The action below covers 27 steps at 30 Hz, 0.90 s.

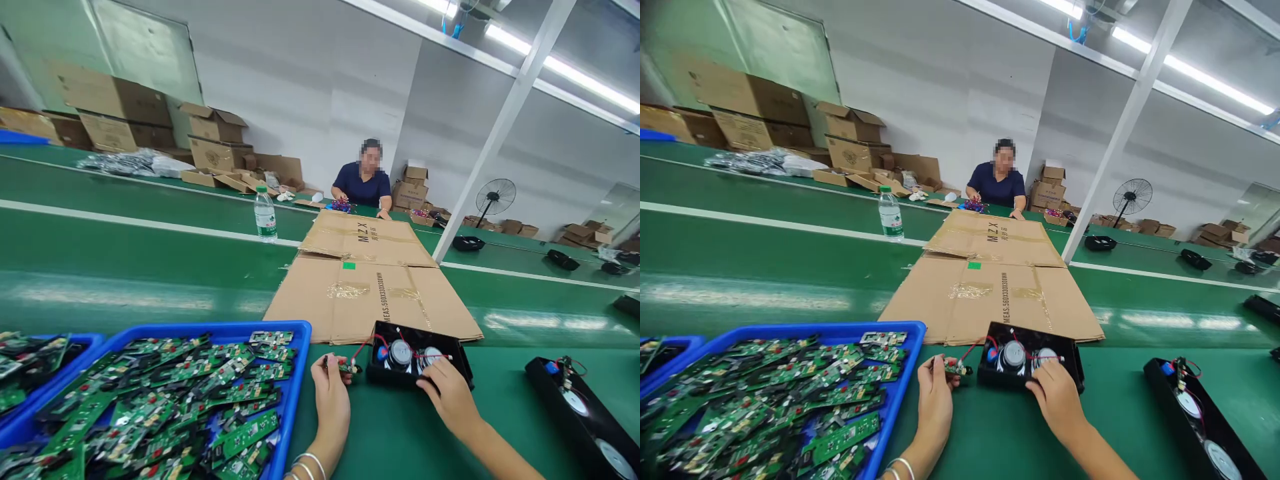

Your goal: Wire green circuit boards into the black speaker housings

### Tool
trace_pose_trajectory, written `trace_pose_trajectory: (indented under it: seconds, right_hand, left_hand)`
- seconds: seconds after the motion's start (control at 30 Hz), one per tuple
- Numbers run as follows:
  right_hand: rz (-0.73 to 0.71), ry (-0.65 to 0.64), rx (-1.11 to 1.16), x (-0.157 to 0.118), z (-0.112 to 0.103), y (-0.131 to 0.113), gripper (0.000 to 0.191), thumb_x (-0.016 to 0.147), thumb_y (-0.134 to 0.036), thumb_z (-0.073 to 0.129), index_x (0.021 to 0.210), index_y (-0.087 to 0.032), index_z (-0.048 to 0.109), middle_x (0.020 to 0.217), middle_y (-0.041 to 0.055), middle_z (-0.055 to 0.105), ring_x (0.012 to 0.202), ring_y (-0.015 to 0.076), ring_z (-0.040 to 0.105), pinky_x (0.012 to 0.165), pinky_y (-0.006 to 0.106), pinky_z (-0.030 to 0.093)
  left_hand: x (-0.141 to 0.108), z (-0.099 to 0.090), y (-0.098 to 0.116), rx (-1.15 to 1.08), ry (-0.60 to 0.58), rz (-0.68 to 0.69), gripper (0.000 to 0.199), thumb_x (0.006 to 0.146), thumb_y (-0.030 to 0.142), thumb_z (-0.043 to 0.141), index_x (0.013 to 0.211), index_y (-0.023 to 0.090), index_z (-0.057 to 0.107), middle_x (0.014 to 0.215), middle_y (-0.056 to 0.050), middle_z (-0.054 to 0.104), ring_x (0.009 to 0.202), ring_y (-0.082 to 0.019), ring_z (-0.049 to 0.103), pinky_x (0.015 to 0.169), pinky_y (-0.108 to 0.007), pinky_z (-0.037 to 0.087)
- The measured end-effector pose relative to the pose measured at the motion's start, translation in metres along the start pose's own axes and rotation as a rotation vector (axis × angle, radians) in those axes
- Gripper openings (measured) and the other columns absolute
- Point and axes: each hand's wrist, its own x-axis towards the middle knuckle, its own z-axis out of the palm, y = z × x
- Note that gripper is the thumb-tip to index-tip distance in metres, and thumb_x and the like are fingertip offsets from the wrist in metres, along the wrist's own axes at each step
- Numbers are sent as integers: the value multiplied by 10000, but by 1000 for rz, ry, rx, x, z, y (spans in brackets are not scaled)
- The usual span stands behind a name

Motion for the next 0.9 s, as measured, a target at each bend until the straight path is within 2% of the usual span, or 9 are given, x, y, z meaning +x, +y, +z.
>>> trace_pose_trajectory:
  seconds: [0.13,0.23,0.33,0.47,0.57,0.63,0.7,0.8,0.9]
  right_hand:
    - [7,-51,134,-50,-33,-20,199,924,-249,428,766,-186,532,688,27,533,646,169,505,585,277,411]
    - [-9,-77,177,-67,-51,-32,204,923,-226,417,764,-190,540,664,22,540,616,164,499,566,273,404]
    - [-4,-88,142,-63,-64,-41,235,922,-254,416,738,-195,550,646,25,552,599,174,504,561,291,415]
    - [3,-94,134,-33,-72,-63,152,894,-256,467,839,-195,594,744,61,610,665,200,540,583,317,450]
    - [-80,-60,213,-5,-64,-89,232,877,-107,436,1017,-203,593,988,80,640,893,209,562,767,345,472]
    - [-159,-48,212,10,-51,-105,288,866,-80,452,1084,-215,583,1133,73,608,1073,218,504,890,381,432]
    - [-234,-80,176,20,-36,-116,197,857,-120,515,983,-219,629,1183,58,589,1157,235,446,960,431,382]
    - [-306,-147,119,29,-21,-121,127,828,-165,593,718,-199,646,1130,42,618,1133,248,456,993,491,335]
    - [-336,-211,130,33,-17,-118,71,807,-211,641,737,-206,649,1071,31,640,1076,224,492,984,478,346]
  left_hand:
    - [1,2,-2,16,-24,3,354,813,561,452,891,217,482,801,4,581,570,-134,537,543,-288,458]
    - [0,4,-2,27,-51,15,365,812,567,448,896,215,493,795,7,588,581,-130,543,545,-275,457]
    - [-1,4,-2,33,-78,22,370,807,570,457,877,209,499,776,10,597,569,-125,546,537,-265,457]
    - [-3,3,-1,30,-100,21,370,802,568,470,874,206,497,767,9,606,555,-120,542,531,-257,453]
    - [-3,2,0,25,-116,20,372,794,571,483,864,206,503,766,8,608,566,-121,549,536,-253,459]
    - [-4,2,2,23,-126,20,380,782,580,495,840,205,506,750,10,609,554,-118,544,533,-250,459]
    - [-4,2,5,17,-141,16,392,765,593,509,821,205,510,727,12,613,538,-117,543,525,-248,460]
    - [-5,2,7,-2,-168,-4,417,745,609,521,829,200,523,696,9,621,518,-123,557,495,-248,463]
    - [-6,3,8,-16,-181,-25,426,737,613,527,836,199,535,669,9,627,499,-127,565,473,-244,456]
